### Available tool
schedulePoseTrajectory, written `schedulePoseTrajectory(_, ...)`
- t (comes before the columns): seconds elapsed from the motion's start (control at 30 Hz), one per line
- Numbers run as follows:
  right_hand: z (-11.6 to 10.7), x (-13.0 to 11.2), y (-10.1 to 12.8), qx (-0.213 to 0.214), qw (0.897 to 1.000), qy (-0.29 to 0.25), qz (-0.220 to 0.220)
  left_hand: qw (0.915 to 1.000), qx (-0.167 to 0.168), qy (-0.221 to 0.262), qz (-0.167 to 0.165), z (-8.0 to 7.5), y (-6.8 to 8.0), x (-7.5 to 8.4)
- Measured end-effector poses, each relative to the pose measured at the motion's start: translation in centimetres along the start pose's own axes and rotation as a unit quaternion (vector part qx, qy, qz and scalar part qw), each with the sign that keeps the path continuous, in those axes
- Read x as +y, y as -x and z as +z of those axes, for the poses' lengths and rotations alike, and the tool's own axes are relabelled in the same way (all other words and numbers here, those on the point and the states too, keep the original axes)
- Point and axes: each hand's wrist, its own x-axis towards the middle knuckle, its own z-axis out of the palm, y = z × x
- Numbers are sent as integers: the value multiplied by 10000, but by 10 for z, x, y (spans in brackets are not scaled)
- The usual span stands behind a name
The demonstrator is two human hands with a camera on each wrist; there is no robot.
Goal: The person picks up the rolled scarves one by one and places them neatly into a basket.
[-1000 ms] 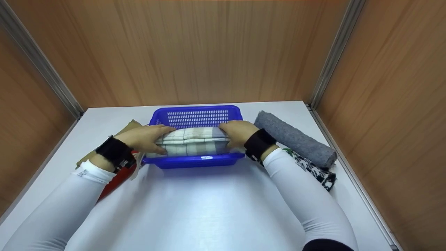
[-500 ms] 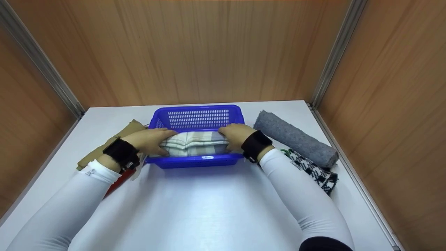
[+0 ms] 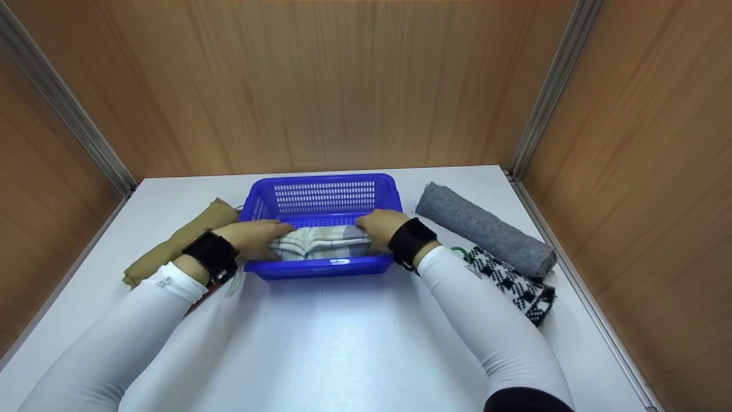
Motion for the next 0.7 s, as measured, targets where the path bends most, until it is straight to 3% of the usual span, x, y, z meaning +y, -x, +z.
schedulePoseTrajectory(0.7,5,-2,-1,-66,9999,17,-105,9997,-184,24,-157,7,-5,1)
